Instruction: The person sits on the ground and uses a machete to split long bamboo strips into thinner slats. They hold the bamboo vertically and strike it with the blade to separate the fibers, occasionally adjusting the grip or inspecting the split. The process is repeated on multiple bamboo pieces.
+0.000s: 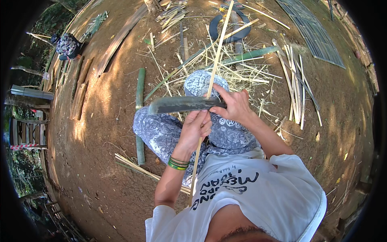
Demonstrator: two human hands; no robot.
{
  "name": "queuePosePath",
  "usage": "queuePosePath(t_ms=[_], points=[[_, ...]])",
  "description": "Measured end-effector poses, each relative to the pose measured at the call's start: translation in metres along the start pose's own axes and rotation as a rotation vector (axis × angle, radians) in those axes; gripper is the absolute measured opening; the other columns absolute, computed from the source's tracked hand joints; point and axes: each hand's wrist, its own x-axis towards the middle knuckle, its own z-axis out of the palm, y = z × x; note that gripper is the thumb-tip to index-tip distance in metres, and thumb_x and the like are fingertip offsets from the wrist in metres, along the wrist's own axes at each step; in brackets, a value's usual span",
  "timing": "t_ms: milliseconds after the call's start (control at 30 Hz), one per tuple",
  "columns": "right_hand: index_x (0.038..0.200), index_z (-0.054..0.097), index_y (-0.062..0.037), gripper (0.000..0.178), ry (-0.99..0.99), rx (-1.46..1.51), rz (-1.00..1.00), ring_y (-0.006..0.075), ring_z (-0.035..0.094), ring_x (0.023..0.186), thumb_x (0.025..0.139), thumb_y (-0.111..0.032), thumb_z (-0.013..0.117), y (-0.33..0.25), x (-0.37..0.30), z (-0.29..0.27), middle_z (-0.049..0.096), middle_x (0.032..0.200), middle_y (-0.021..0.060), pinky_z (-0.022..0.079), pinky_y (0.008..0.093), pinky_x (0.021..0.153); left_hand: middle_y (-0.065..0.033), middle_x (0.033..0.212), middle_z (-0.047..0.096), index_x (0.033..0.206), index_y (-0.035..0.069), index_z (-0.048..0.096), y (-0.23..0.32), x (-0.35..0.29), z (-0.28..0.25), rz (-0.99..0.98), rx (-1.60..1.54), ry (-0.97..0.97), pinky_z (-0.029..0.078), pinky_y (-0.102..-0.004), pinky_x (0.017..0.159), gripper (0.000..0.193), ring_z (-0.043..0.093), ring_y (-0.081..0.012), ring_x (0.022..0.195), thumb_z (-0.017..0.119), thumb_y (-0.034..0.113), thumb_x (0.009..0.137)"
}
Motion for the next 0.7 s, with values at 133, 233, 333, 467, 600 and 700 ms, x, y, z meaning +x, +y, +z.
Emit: queuePosePath(t_ms=[133,233,333,467,600,700], points=[[0.134,0.058,-0.0103,0.085,0.061,0.033,-0.076,0.0283,0.053,0.039,0.082,-0.077,0.054,0.005,0.008,0.000,0.050,0.045,0.0097,0.035,0.0417,0.045,0.0056,0.071,0.037,0.116,0.011,0.059,0.000,-0.001,0.001,0.016,-0.028,0.008,0.023,-0.0188,0.044,0.018,0.029,-0.0022,0.051,0.044,0.017,0.107],[0.136,0.056,-0.0116,0.084,0.001,0.110,-0.034,0.0314,0.054,0.040,0.083,-0.076,0.054,0.001,0.015,-0.004,0.051,0.046,0.0120,0.038,0.0456,0.043,0.0050,0.073,0.037,0.135,0.012,0.053,0.004,-0.001,0.005,0.035,-0.052,0.065,0.024,-0.0182,0.045,0.030,0.029,-0.0024,0.052,0.044,0.016,0.107],[0.139,0.053,-0.0111,0.083,-0.100,0.139,-0.007,0.0351,0.055,0.041,0.084,-0.074,0.054,-0.004,0.018,-0.010,0.051,0.047,0.0146,0.042,0.0474,0.044,0.0063,0.071,0.035,0.150,0.018,0.042,0.007,0.014,0.003,0.029,-0.083,0.024,0.024,-0.0201,0.045,0.042,0.029,-0.0030,0.051,0.043,0.016,0.107],[0.140,0.051,-0.0085,0.084,-0.123,0.146,-0.017,0.0355,0.057,0.042,0.085,-0.072,0.056,-0.001,0.021,-0.010,0.051,0.046,0.0149,0.043,0.0479,0.044,0.0057,0.072,0.036,0.155,0.019,0.034,0.009,0.019,0.007,0.044,-0.034,0.039,0.025,-0.0200,0.045,0.048,0.029,-0.0032,0.051,0.041,0.015,0.108],[0.140,0.051,-0.0075,0.083,-0.087,0.097,-0.002,0.0352,0.058,0.044,0.085,-0.070,0.057,-0.010,0.016,-0.011,0.054,0.048,0.0148,0.044,0.0472,0.044,0.0051,0.072,0.035,0.156,0.019,0.031,0.005,0.013,0.006,0.050,-0.009,0.057,0.025,-0.0200,0.045,0.049,0.029,-0.0035,0.051,0.040,0.014,0.108],[0.141,0.051,-0.0084,0.080,-0.055,0.115,0.046,0.0353,0.060,0.046,0.086,-0.067,0.058,-0.012,0.012,-0.007,0.056,0.051,0.0153,0.045,0.0479,0.046,0.0050,0.072,0.035,0.156,0.019,0.031,0.001,0.009,-0.001,0.019,-0.024,0.066,0.025,-0.0201,0.045,0.049,0.029,-0.0037,0.052,0.039,0.014,0.108]])
